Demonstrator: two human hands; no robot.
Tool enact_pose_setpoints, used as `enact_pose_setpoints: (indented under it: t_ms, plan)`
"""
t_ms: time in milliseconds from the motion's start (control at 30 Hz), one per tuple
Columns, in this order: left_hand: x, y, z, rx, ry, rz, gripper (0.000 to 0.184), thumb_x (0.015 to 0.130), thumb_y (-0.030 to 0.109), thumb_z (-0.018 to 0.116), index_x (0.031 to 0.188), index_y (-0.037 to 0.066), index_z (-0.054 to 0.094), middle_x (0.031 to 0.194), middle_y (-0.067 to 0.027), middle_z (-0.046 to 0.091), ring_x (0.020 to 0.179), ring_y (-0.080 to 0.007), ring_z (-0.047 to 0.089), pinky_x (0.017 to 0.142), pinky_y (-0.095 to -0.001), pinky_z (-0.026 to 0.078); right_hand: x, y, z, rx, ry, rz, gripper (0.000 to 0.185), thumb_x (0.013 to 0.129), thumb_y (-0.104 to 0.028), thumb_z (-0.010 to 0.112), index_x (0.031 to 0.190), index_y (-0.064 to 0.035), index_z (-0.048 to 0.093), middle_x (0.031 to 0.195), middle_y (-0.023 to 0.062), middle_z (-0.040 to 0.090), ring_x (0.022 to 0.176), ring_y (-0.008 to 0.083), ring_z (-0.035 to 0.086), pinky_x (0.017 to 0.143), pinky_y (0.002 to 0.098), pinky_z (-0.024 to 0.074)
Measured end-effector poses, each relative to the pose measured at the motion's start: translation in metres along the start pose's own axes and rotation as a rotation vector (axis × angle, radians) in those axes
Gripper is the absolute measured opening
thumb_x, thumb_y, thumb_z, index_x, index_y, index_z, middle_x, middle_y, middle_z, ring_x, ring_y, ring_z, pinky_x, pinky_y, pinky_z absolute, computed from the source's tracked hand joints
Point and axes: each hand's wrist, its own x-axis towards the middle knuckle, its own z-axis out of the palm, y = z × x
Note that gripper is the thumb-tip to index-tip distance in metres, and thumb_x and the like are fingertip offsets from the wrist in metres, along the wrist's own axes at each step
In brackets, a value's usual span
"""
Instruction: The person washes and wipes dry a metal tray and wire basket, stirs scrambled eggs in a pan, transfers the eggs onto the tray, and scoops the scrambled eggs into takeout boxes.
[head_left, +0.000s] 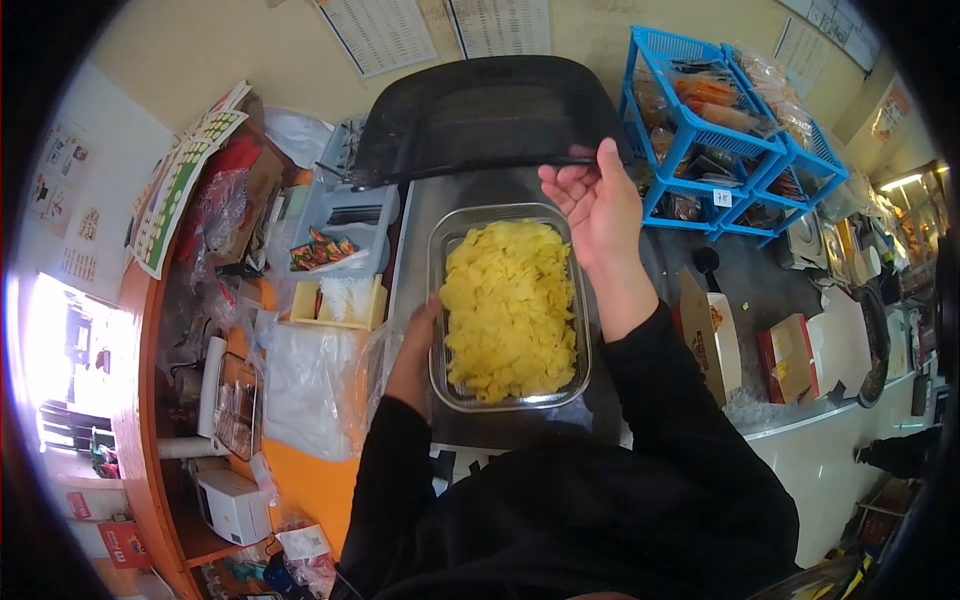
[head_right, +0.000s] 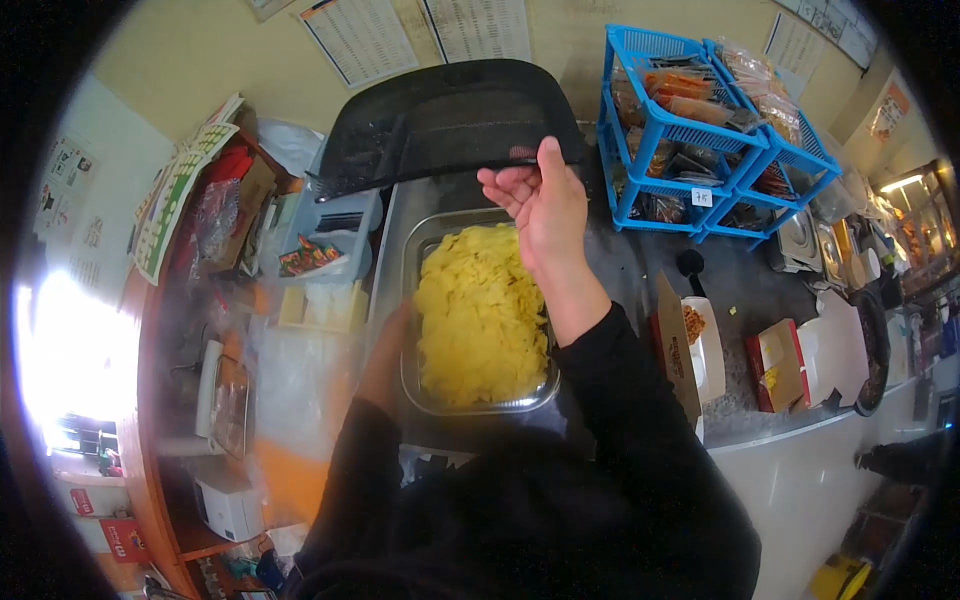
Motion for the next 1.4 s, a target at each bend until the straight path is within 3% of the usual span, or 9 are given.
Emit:
enact_pose_setpoints:
  t_ms: [200,300,467,567,667,1067,1167,1267,1400]
  plan:
    - [0.042,0.078,0.017,0.392,0.212,0.565,0.055,0.090,0.044,0.052,0.113,-0.006,0.050,0.110,-0.0185,0.056,0.101,-0.0251,0.055,0.088,-0.0358,0.041,0.024,-0.025,0.036,-0.002,-0.025,-0.060,0.040,0.096,-0.035,0.043,0.079,-0.0010,0.056,0.069,0.0098,0.061,0.078,0.0270,0.066,0.070,0.0351,0.0547]
    - [-0.042,0.086,0.041,0.365,0.408,0.793,0.047,0.087,0.038,0.058,0.107,-0.004,0.049,0.106,-0.0174,0.054,0.095,-0.0255,0.054,0.087,-0.0344,0.041,0.032,-0.030,0.037,-0.009,-0.005,-0.095,0.041,0.097,-0.033,0.042,0.076,-0.0003,0.055,0.068,0.0107,0.061,0.076,0.0276,0.067,0.069,0.0360,0.0554]
    - [-0.086,-0.010,0.051,0.033,0.312,0.142,0.066,0.084,0.048,0.060,0.123,0.002,0.032,0.109,-0.0210,0.051,0.083,-0.0282,0.059,0.073,-0.0390,0.049,0.029,-0.037,0.036,-0.025,-0.019,-0.167,0.039,0.097,-0.031,0.042,0.079,0.0012,0.056,0.070,0.0125,0.062,0.078,0.0291,0.067,0.071,0.0370,0.0564]
    - [-0.075,-0.027,0.053,-0.197,-0.204,-0.347,0.080,0.086,0.064,0.043,0.134,0.003,0.025,0.115,-0.0264,0.050,0.096,-0.0338,0.059,0.083,-0.0428,0.048,0.019,-0.029,0.042,0.003,-0.035,-0.127,0.037,0.096,-0.030,0.043,0.084,0.0023,0.055,0.074,0.0146,0.063,0.081,0.0298,0.067,0.073,0.0367,0.0563]
    - [-0.038,-0.062,0.077,-0.411,-0.479,-0.265,0.079,0.089,0.065,0.028,0.138,0.004,0.023,0.120,-0.0272,0.050,0.105,-0.0356,0.055,0.091,-0.0454,0.044,0.010,-0.025,0.047,0.001,-0.045,-0.113,0.035,0.096,-0.030,0.043,0.087,0.0020,0.054,0.076,0.0153,0.063,0.082,0.0298,0.067,0.073,0.0366,0.0561]
    - [-0.063,0.009,0.182,-0.487,-0.325,-0.218,0.068,0.094,0.055,0.009,0.132,0.006,0.035,0.121,-0.0162,0.054,0.101,-0.0326,0.057,0.086,-0.0442,0.047,0.070,-0.044,0.056,0.094,-0.086,-0.106,0.031,0.096,-0.028,0.042,0.102,0.0024,0.044,0.085,0.0217,0.061,0.081,0.0344,0.066,0.073,0.0401,0.0557]
    - [-0.027,0.018,0.189,-0.473,-0.357,-0.155,0.069,0.094,0.057,0.009,0.133,0.006,0.034,0.125,-0.0179,0.050,0.103,-0.0337,0.056,0.087,-0.0450,0.047,0.056,-0.094,0.056,-0.265,-0.321,0.110,0.028,0.095,-0.024,0.045,0.100,0.0026,0.052,0.081,0.0158,0.064,0.073,0.0275,0.066,0.067,0.0343,0.0542]
    - [0.007,0.029,0.197,-0.576,-0.356,-0.158,0.071,0.093,0.059,0.010,0.135,0.006,0.031,0.130,-0.0197,0.044,0.108,-0.0364,0.053,0.091,-0.0460,0.046,0.008,-0.151,0.026,-1.265,-0.536,-0.094,0.024,0.091,-0.019,0.050,0.090,0.0017,0.061,0.073,0.0092,0.065,0.065,0.0190,0.064,0.059,0.0287,0.0496]
    - [0.011,0.054,0.209,-0.581,-0.332,-0.151,0.082,0.090,0.064,0.012,0.138,-0.001,0.022,0.136,-0.0245,0.035,0.118,-0.0400,0.045,0.098,-0.0457,0.041,-0.004,-0.179,-0.085,-1.898,-0.187,0.259,0.021,0.085,-0.015,0.053,0.085,0.0012,0.066,0.072,0.0089,0.067,0.062,0.0167,0.065,0.059,0.0282,0.0503]
